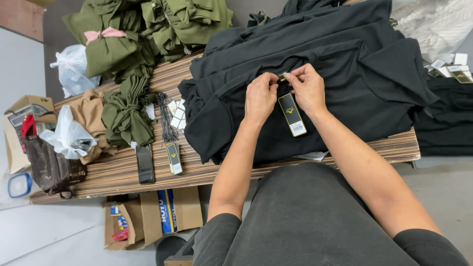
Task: The person picks up a black garment from a pile on a table, attaches a yellow and black tag to it using a plastic fastener, and then places the tagged garment onto a separate stack. This process is repeated for several garments.
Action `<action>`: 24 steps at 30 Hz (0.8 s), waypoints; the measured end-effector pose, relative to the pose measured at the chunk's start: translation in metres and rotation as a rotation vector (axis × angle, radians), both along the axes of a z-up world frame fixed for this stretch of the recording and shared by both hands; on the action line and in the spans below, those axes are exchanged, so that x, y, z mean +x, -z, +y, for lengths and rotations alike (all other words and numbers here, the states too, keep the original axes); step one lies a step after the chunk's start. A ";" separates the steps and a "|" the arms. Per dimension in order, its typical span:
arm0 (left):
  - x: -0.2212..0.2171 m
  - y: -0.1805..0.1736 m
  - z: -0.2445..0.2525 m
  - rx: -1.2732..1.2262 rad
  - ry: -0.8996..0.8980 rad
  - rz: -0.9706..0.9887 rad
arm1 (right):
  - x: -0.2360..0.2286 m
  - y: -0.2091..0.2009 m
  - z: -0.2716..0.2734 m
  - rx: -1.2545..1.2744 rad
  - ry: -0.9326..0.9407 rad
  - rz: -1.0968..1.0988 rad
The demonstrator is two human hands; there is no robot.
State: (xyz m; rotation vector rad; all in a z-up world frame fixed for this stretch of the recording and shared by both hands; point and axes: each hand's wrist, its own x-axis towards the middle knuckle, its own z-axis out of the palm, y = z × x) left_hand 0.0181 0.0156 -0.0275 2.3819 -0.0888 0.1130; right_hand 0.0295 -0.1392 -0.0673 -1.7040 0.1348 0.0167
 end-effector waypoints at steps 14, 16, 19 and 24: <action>0.013 0.005 0.003 0.089 0.079 -0.075 | -0.005 0.006 0.006 -0.069 0.094 -0.035; 0.019 -0.001 0.006 0.071 0.076 -0.056 | -0.004 0.009 0.006 -0.104 0.106 -0.058; 0.031 -0.004 0.009 0.040 0.065 -0.106 | -0.008 0.010 0.009 -0.136 0.126 -0.080; 0.054 0.001 0.002 -0.003 0.174 -0.012 | -0.010 0.016 0.012 -0.171 0.166 -0.155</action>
